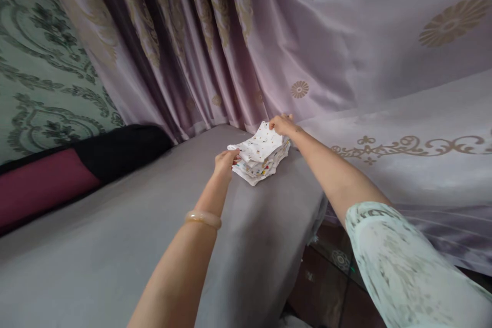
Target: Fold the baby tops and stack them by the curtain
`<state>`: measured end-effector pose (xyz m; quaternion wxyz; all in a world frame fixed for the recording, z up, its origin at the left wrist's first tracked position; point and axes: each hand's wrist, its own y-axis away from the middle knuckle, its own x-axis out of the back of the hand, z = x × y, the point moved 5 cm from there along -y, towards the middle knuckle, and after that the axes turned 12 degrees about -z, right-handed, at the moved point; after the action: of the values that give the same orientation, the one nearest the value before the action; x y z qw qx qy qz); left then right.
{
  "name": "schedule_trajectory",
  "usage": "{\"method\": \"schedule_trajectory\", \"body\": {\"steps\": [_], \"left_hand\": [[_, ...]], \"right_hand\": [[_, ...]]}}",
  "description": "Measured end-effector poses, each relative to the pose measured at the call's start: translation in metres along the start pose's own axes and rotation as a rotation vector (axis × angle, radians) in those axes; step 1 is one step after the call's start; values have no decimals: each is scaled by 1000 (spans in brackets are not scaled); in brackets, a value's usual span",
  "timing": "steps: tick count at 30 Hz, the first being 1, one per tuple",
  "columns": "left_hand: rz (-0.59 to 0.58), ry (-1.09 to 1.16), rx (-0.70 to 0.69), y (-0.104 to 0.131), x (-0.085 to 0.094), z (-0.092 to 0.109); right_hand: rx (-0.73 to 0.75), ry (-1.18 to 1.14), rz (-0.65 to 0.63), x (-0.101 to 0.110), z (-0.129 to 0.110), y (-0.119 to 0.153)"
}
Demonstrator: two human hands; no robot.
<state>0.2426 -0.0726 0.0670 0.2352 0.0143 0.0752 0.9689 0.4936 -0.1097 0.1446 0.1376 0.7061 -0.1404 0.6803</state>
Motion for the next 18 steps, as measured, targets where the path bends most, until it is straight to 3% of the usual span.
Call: {"method": "schedule_trajectory", "body": {"steps": [9,13,18], "left_hand": [[22,128,41,3,-27,-13],[24,116,86,2,-32,-17],[24,110,136,2,-33,-23]], "right_hand": [[-90,160,131,-16,-9,-2],[-84,188,193,-18,-14,-2],[-71,210,178,-24,-14,-5]]}}
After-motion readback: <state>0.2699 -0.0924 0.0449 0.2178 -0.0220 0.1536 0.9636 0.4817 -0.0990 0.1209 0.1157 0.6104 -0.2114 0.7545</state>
